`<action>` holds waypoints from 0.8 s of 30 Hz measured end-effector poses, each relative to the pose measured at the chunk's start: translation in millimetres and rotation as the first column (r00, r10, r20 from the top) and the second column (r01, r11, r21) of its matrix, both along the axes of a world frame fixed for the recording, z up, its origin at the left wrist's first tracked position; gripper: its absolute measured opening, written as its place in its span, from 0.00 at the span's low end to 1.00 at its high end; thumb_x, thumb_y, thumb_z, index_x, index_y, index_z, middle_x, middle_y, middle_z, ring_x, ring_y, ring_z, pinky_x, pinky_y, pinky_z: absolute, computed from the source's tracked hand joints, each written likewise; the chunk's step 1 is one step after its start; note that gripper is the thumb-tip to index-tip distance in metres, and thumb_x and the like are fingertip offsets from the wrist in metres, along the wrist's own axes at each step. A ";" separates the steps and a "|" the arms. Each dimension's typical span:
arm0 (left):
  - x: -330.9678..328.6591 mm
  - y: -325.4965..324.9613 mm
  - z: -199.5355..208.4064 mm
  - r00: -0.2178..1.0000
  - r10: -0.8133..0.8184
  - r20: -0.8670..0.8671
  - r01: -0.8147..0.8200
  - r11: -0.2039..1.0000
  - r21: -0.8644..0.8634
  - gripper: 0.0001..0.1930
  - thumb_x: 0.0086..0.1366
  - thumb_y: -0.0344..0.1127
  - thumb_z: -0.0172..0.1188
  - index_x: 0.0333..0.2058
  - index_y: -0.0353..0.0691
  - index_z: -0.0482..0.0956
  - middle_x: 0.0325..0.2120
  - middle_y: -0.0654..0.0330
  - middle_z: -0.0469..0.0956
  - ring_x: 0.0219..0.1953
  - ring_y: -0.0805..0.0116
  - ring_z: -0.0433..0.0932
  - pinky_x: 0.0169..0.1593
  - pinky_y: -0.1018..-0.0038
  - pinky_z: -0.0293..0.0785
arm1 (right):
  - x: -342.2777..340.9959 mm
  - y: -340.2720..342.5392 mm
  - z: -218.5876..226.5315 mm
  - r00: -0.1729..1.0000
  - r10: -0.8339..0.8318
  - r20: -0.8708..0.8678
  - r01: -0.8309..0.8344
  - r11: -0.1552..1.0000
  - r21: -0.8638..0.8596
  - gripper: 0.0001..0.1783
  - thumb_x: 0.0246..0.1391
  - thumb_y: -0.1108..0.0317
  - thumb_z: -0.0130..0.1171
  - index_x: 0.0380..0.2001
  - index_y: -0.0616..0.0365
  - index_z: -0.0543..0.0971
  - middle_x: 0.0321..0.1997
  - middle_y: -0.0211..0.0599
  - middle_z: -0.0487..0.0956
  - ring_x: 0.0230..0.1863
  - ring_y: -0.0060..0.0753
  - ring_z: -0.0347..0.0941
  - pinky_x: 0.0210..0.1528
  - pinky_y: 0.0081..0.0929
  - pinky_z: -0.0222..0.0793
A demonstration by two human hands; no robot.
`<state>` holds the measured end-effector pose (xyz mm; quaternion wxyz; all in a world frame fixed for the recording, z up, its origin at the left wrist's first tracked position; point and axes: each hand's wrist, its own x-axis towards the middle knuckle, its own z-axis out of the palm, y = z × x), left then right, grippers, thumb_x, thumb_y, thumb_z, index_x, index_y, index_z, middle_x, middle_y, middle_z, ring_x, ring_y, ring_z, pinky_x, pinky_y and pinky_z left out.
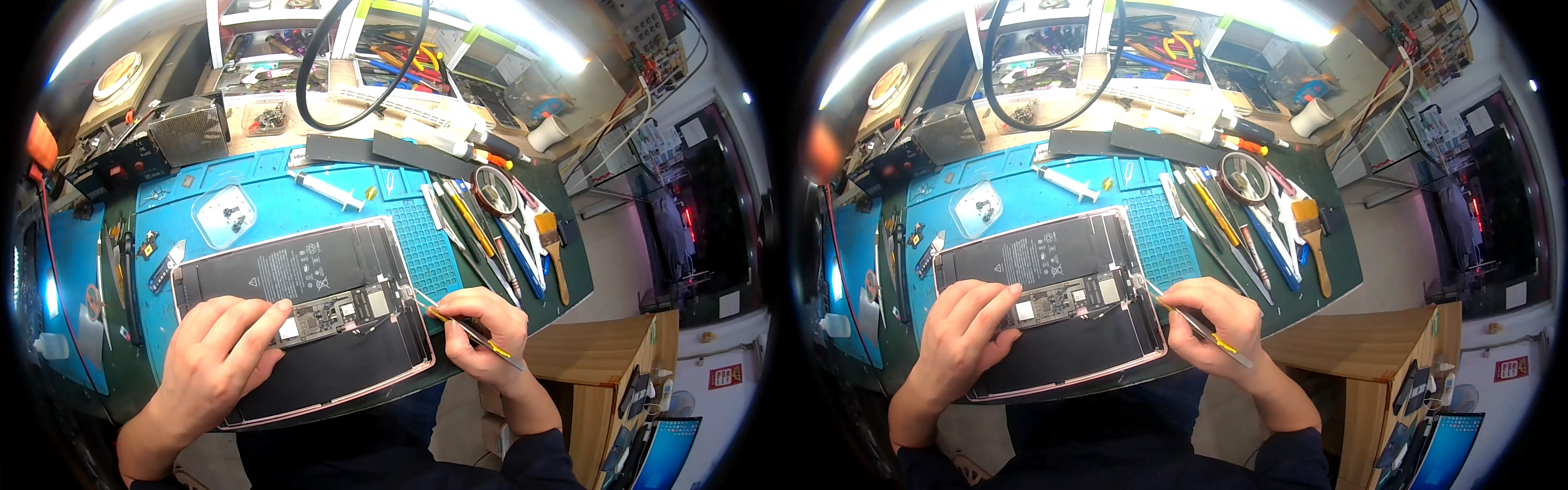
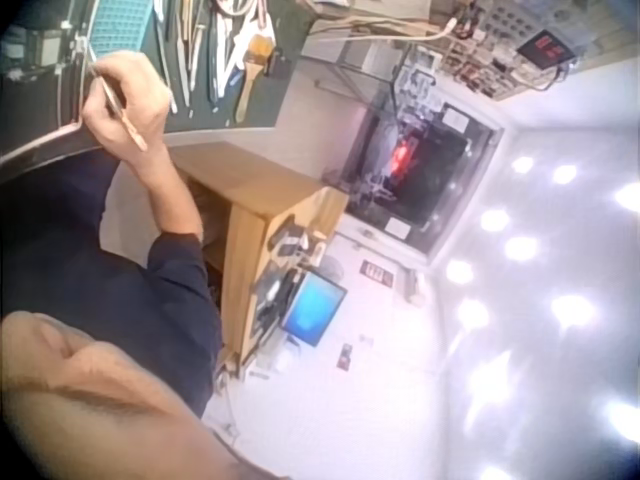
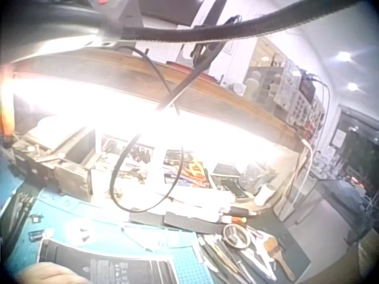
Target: The person disassembles a pink tablet, removes the battery, and compares it with a silver tablet. They then reassemble the pink tablet, securing internal components and closing the back cover.
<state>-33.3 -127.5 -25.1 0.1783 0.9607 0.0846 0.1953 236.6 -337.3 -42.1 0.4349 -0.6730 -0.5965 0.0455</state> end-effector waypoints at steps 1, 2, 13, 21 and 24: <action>0.6 0.0 -0.7 1.000 -0.001 0.001 0.001 1.000 0.000 0.36 0.44 0.24 0.75 0.57 0.34 0.79 0.46 0.52 0.82 0.46 0.50 0.80 0.50 0.58 0.77 | 0.0 0.2 2.2 1.000 0.006 0.010 -0.006 1.000 -0.013 0.15 0.45 0.83 0.65 0.39 0.62 0.84 0.37 0.44 0.87 0.34 0.38 0.86 0.38 0.28 0.82; 1.2 0.1 -1.1 1.000 -0.002 0.002 0.002 1.000 0.000 0.36 0.44 0.24 0.75 0.57 0.34 0.79 0.46 0.52 0.82 0.46 0.50 0.80 0.50 0.58 0.77 | 0.1 0.2 3.3 0.999 0.007 0.031 -0.006 1.000 -0.030 0.15 0.45 0.83 0.65 0.39 0.63 0.84 0.37 0.44 0.87 0.35 0.38 0.86 0.39 0.28 0.82; 0.4 -0.5 -0.9 1.000 0.002 0.005 -0.002 1.000 0.006 0.35 0.45 0.24 0.75 0.57 0.34 0.79 0.47 0.52 0.82 0.47 0.51 0.80 0.50 0.58 0.77 | 4.4 3.4 5.2 0.997 0.058 -0.046 -0.061 0.996 -0.064 0.13 0.49 0.82 0.64 0.40 0.64 0.84 0.38 0.44 0.87 0.36 0.35 0.87 0.41 0.27 0.82; 2.0 -0.4 1.0 1.000 -0.003 -0.001 0.003 1.000 -0.007 0.36 0.44 0.23 0.75 0.57 0.34 0.79 0.46 0.52 0.81 0.46 0.50 0.80 0.50 0.58 0.77 | 7.9 -1.1 -5.1 0.986 0.045 -0.163 -0.053 0.998 -0.046 0.12 0.52 0.81 0.64 0.41 0.63 0.85 0.40 0.42 0.88 0.39 0.32 0.87 0.44 0.26 0.83; 0.1 -1.2 2.0 1.000 0.001 0.001 -0.001 1.000 -0.004 0.36 0.44 0.23 0.74 0.57 0.34 0.78 0.45 0.52 0.81 0.45 0.50 0.80 0.49 0.58 0.77 | 7.4 0.4 -4.8 0.984 0.053 -0.172 -0.062 0.997 -0.046 0.11 0.52 0.81 0.64 0.40 0.63 0.85 0.40 0.42 0.88 0.40 0.33 0.87 0.44 0.26 0.83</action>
